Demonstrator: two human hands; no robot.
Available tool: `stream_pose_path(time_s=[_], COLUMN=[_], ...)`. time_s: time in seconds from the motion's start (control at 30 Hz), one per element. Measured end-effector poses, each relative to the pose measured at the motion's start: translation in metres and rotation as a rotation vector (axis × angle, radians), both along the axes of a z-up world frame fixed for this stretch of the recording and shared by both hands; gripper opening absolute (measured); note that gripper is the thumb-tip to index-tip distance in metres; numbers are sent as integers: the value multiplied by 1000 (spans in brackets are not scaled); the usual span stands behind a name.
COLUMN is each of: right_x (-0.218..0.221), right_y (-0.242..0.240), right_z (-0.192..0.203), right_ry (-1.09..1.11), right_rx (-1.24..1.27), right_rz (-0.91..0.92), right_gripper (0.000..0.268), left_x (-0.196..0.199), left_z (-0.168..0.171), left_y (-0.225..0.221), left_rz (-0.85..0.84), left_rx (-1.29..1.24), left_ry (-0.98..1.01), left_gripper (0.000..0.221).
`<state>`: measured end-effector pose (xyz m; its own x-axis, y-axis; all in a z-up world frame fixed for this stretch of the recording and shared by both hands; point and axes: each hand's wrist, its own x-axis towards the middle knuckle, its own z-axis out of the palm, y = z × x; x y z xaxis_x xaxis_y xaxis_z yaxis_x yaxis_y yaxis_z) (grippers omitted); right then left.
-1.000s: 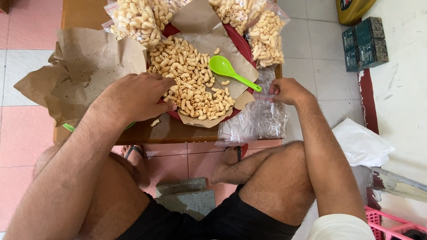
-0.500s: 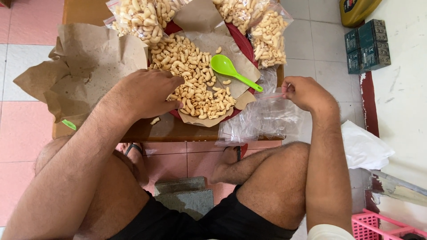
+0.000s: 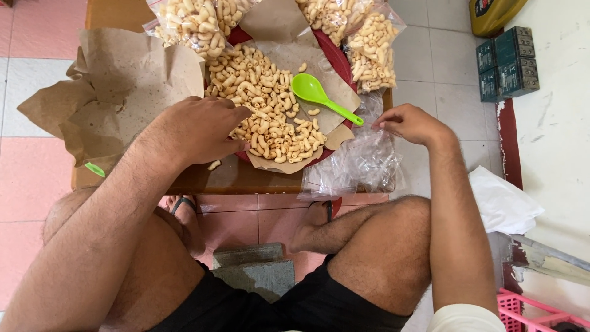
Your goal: A person is manually portioning macaroni into small plastic bags using a spoon and their hands.
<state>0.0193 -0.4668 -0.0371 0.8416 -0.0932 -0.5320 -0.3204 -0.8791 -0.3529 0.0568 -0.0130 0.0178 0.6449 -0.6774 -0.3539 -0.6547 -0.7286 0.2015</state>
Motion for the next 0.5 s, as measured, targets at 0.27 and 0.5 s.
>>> stream_pose_path(time_s=[0.27, 0.5], right_x=[-17, -25], right_y=[12, 67], right_z=[36, 92], right_ry=[-135, -613], right_rx=[99, 159], right_rz=[20, 203], right_gripper=[24, 13], left_x=[-2, -14], left_z=[7, 34], left_y=[-3, -23], left_rz=[-21, -47], left_rx=[-2, -408], left_ry=[-61, -70], left_gripper=[55, 56])
